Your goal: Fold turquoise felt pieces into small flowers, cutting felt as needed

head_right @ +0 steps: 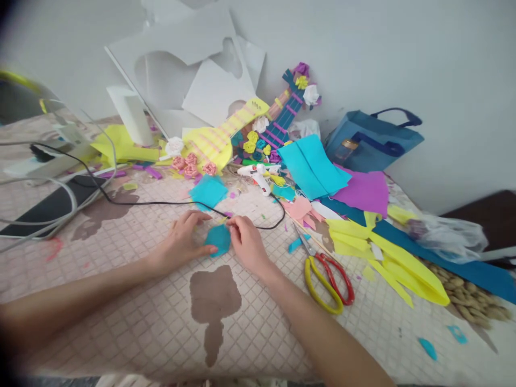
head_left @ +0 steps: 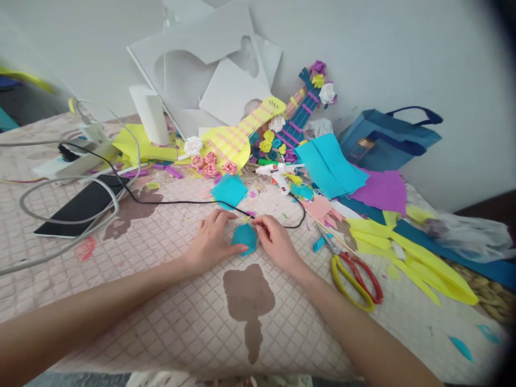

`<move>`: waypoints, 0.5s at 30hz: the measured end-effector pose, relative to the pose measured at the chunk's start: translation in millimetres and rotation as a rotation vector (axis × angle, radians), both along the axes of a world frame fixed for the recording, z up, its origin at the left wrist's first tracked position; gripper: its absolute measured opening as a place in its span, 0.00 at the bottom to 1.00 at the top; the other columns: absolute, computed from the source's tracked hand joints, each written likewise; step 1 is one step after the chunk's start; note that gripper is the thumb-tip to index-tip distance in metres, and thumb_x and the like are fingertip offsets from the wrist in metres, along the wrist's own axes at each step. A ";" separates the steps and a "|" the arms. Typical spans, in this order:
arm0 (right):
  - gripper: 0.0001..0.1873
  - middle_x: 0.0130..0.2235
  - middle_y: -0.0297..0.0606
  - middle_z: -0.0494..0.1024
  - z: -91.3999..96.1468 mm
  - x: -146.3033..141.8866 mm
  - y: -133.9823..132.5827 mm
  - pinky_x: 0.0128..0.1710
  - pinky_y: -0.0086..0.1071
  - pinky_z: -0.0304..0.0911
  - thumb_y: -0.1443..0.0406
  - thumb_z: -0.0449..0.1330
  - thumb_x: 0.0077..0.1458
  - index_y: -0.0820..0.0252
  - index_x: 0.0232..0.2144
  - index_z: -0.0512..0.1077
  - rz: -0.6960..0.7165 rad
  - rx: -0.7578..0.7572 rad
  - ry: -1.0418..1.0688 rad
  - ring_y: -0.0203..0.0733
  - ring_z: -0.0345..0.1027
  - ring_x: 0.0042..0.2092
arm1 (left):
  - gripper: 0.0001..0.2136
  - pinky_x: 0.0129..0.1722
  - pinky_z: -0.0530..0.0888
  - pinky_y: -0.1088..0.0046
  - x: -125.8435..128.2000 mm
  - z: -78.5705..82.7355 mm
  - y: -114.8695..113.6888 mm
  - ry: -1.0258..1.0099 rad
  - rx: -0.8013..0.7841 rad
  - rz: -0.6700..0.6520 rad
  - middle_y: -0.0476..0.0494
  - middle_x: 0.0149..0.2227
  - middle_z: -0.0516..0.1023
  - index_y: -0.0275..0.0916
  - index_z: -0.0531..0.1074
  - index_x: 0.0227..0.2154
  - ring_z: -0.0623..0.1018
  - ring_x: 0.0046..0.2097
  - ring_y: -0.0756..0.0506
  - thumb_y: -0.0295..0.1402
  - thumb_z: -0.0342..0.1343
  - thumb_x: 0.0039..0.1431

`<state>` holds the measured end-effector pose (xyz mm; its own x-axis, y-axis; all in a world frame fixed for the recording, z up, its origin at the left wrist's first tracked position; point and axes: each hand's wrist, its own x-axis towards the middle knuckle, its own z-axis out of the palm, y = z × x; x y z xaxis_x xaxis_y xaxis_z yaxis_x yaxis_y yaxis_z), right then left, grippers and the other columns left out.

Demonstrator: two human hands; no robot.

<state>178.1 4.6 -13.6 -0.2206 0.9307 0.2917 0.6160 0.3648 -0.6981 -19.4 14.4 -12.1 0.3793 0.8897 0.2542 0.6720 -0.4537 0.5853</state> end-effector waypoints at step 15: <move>0.10 0.37 0.40 0.71 -0.8 -0.9 -8.1 0.40 0.37 0.66 0.71 0.50 0.56 0.57 0.36 0.70 0.049 0.044 0.011 0.43 0.68 0.39 | 0.01 0.31 0.65 0.72 13.6 8.5 31.1 0.045 -0.083 -0.040 0.46 0.28 0.74 0.38 0.70 0.25 0.73 0.33 0.44 0.30 0.57 0.49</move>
<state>177.2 -3.5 -14.4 -0.2617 0.9050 0.3353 0.5889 0.4250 -0.6874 -5.8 45.5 -3.6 0.4247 0.8907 0.1619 0.6807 -0.4321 0.5915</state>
